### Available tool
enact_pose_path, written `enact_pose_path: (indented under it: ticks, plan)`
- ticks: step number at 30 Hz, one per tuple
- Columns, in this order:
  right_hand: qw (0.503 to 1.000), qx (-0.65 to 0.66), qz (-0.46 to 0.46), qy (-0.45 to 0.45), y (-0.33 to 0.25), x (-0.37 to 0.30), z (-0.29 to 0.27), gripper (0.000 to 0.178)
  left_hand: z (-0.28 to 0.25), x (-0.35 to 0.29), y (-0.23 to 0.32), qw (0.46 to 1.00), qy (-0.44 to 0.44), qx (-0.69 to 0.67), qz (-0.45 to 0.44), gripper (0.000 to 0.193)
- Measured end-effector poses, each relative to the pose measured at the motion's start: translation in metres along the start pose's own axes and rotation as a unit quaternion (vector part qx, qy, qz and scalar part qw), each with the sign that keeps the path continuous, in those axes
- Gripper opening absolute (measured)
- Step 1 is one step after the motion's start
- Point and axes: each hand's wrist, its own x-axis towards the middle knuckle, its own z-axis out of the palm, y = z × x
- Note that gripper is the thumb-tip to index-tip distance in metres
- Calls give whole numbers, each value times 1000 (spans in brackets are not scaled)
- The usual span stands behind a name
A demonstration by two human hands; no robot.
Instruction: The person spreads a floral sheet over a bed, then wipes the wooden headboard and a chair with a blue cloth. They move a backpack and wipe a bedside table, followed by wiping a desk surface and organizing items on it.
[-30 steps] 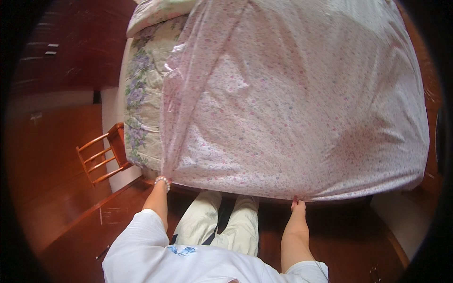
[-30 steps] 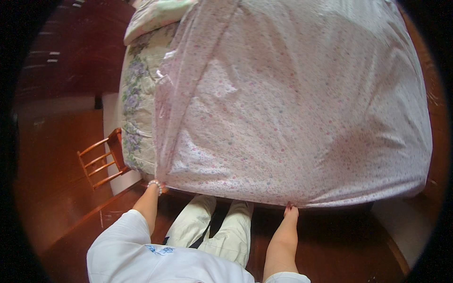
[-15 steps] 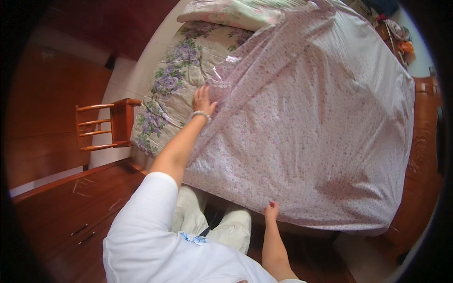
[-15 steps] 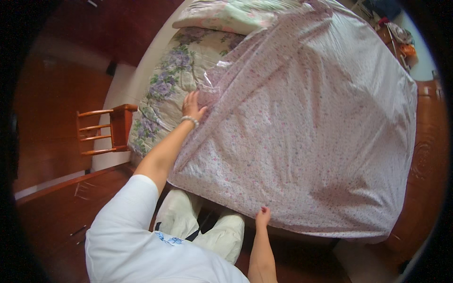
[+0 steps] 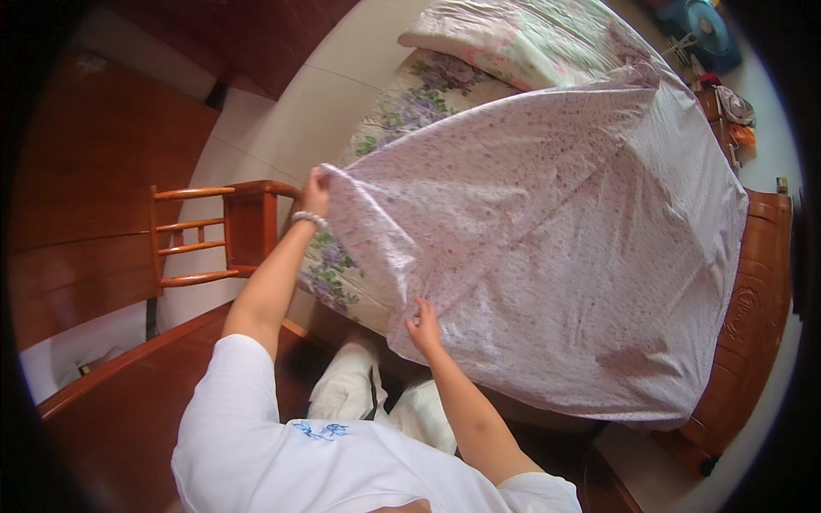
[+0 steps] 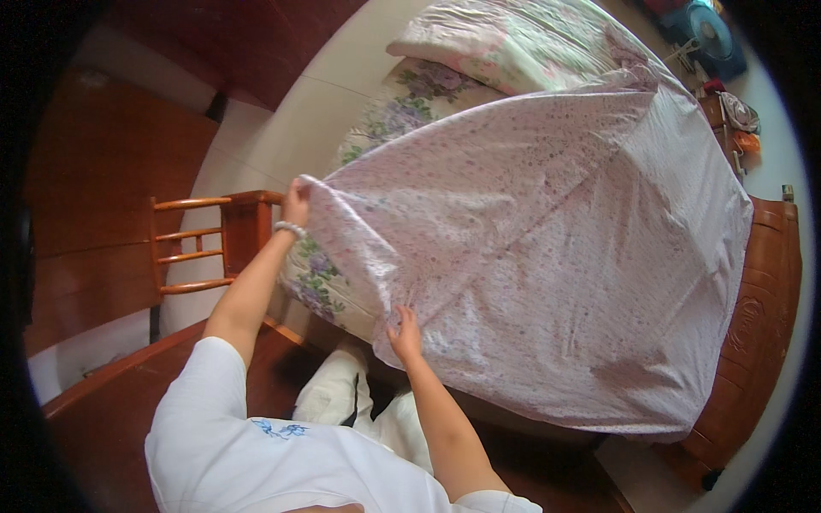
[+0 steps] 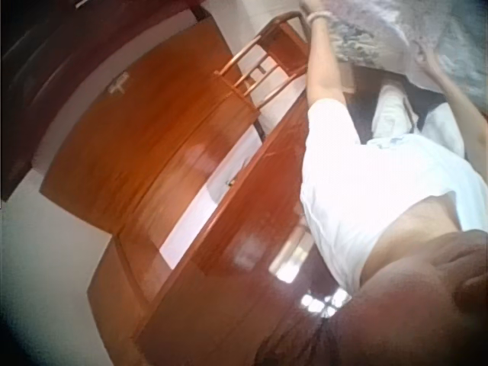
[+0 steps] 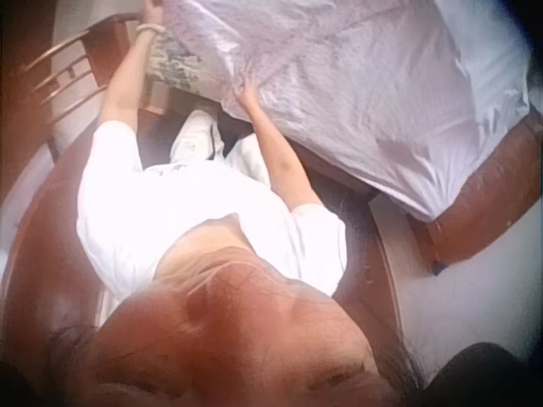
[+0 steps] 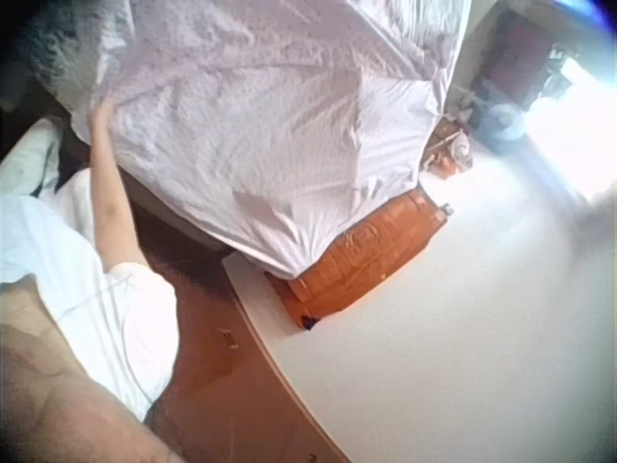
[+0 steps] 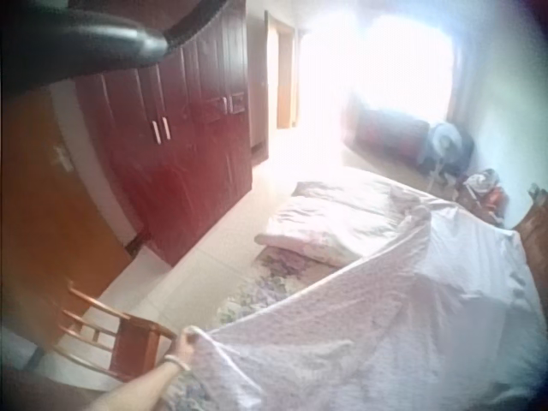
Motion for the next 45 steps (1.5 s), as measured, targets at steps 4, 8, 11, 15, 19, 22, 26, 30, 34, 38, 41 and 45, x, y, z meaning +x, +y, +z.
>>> enact_pose_path:
  ticks: [4,8,11,15,19,22,26,30,34,38,41,45]
  plan:
    - [982,-74,20,-173,-38,4,52,71,-115,14,-66,991,81,61,-83,10]
    - [927,-199,42,-315,-38,-5,75,58,-165,12,-118,989,96,74,-83,10]
    - [900,-236,51,-364,-41,-17,79,47,-180,12,-117,983,75,134,-104,16]
    - [886,-283,17,-366,-53,-22,95,45,-186,13,-105,985,16,151,-87,16]
    - [899,-319,2,-301,-75,-7,129,47,-192,31,-138,994,-41,97,-28,12]
    - [921,-288,26,-260,-91,3,149,49,-196,45,-169,996,-64,64,6,12]
    - [958,-215,49,-183,-89,-21,164,44,-203,38,-213,991,-100,63,-66,15]
    - [909,-241,164,-297,-80,-23,182,41,-205,10,-278,968,-154,142,-139,17]
    - [864,-280,247,-338,-114,8,203,40,-224,12,-318,897,-204,293,-260,12]
    - [869,-299,276,-281,-119,22,206,35,-207,45,-263,838,-389,198,-327,18]
    - [958,-131,223,-126,-155,66,218,30,-206,56,-223,851,-419,300,-100,18]
    - [984,136,113,29,-228,130,228,42,-187,36,-130,807,-559,185,-57,21]
